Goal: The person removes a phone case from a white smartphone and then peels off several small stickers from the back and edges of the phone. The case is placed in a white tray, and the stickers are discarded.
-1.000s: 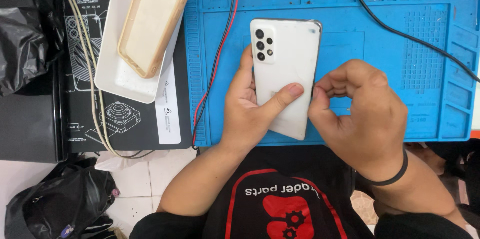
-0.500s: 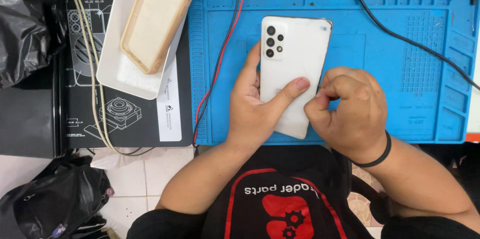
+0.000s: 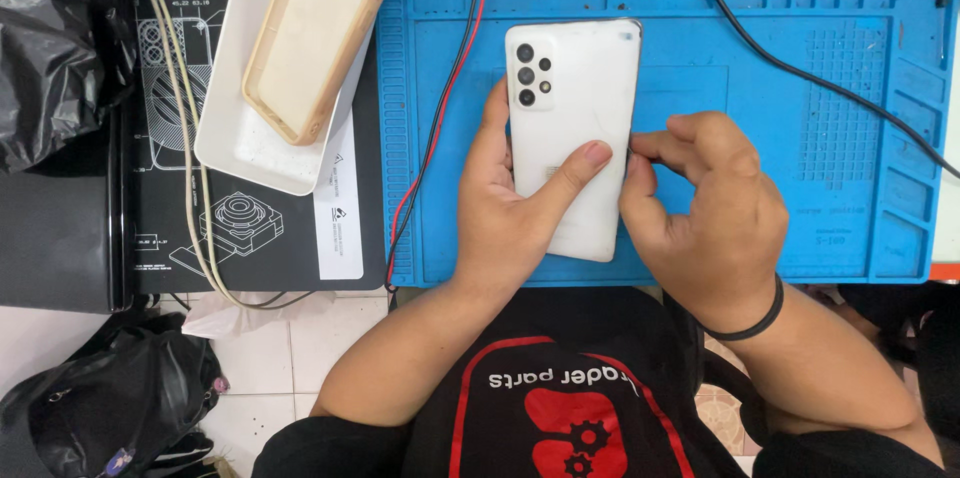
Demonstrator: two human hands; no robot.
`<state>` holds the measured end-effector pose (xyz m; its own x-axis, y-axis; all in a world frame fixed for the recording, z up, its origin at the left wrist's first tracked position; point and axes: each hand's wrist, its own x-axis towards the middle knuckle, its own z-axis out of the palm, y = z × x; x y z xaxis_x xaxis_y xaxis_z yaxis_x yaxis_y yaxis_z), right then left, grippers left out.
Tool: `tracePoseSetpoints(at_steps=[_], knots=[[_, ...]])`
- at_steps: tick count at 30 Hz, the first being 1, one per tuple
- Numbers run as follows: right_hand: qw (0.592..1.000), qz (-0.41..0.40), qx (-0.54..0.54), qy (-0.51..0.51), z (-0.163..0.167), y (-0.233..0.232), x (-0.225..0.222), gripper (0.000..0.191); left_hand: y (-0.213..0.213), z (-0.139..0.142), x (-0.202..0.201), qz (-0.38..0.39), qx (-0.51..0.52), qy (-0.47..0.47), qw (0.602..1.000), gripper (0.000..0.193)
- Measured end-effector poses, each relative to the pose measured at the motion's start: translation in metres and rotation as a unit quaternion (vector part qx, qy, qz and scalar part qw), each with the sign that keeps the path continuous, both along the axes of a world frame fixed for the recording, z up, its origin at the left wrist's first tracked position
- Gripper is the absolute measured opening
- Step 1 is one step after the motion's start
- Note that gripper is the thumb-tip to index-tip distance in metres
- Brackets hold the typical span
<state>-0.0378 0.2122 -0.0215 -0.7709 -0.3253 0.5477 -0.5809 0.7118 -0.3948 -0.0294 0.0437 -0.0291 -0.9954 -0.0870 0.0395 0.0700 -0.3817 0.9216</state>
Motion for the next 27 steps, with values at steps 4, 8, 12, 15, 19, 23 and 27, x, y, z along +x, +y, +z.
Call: tracePoseSetpoints(at_steps=[4,8,12,15,19,23,27], knots=[[1.0,-0.013,-0.005,-0.012,-0.001,-0.004,0.002,0.047,-0.001,0.0,0.0,0.008,-0.012,0.004,1.0,0.063],[0.999,-0.031,0.012,0.005,-0.002,-0.007,-0.002,0.044,-0.001,-0.002,0.0,0.011,-0.026,0.01,1.0,0.064],[0.995,-0.06,0.047,0.063,-0.009,-0.009,-0.007,0.045,0.002,-0.004,-0.001,0.025,-0.036,0.012,0.999,0.065],[0.996,-0.06,0.04,0.051,-0.016,-0.011,-0.009,0.043,0.002,-0.005,-0.002,0.037,-0.034,0.013,0.999,0.06],[0.998,-0.036,0.02,0.052,-0.02,-0.008,-0.01,0.039,0.004,-0.006,-0.002,0.049,-0.027,0.008,0.998,0.064],[0.997,-0.03,0.049,0.054,-0.018,-0.006,-0.009,0.038,0.005,-0.007,-0.002,0.052,-0.027,-0.009,0.998,0.067],[0.998,0.029,0.022,0.06,-0.012,-0.002,-0.012,0.037,0.004,-0.008,-0.005,0.043,-0.019,-0.018,0.999,0.068]])
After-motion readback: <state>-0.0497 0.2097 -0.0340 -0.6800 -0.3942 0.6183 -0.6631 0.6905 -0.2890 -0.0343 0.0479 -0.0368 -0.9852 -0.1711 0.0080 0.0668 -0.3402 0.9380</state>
